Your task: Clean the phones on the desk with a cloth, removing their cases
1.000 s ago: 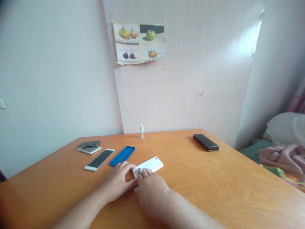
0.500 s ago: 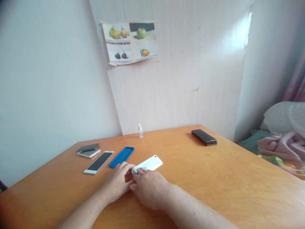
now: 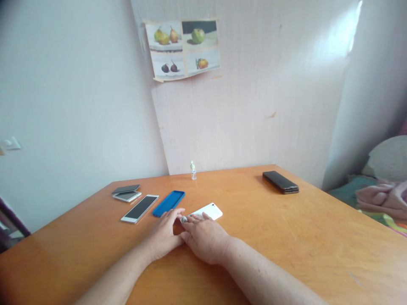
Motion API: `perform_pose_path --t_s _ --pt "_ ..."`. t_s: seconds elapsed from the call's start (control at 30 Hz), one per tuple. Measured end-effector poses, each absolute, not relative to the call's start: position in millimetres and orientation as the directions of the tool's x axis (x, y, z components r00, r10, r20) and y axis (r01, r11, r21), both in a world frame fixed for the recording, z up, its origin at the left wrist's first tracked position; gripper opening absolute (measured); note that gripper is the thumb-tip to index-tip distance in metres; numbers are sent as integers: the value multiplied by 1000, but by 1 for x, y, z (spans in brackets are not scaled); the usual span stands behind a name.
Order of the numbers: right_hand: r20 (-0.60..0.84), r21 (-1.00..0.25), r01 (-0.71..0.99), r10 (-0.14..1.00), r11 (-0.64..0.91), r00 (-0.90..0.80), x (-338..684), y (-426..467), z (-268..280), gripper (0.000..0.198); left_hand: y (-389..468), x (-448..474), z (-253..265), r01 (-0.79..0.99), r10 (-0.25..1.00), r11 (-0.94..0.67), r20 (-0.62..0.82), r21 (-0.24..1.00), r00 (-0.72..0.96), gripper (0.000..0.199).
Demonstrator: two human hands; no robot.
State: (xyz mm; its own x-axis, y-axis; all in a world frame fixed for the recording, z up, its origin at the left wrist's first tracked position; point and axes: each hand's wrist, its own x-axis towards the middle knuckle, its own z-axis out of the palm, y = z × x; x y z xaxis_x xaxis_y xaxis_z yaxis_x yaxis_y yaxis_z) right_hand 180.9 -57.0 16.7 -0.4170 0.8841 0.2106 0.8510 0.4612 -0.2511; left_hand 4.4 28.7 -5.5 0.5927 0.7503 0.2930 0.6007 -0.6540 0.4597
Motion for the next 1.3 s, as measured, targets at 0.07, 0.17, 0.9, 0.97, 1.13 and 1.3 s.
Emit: perform_pose_path --t_s 0.07,0.17,0.9,0.97,1.13,1.3 --pt "181 -258 885 920 386 -348 187 -52 16 46 29 4 -7 599 761 -640 291 481 580 67" --pt "121 -262 958 989 117 -88 203 -41 13 48 28 4 -8 585 768 -627 282 514 575 73" --pt "51 -279 935 976 217 -212 191 -50 12 55 29 4 -5 597 748 -656 293 461 596 66" --pt "82 -302 893 942 335 -326 184 -55 13 54 30 4 -6 593 740 -666 301 452 602 66" --pt "38 -261 965 999 29 -20 203 -42 9 55 29 4 -5 594 743 -661 293 458 602 66" --pt "14 -198 976 996 -85 89 216 -37 8 55 28 4 -4 602 751 -651 273 463 602 68"
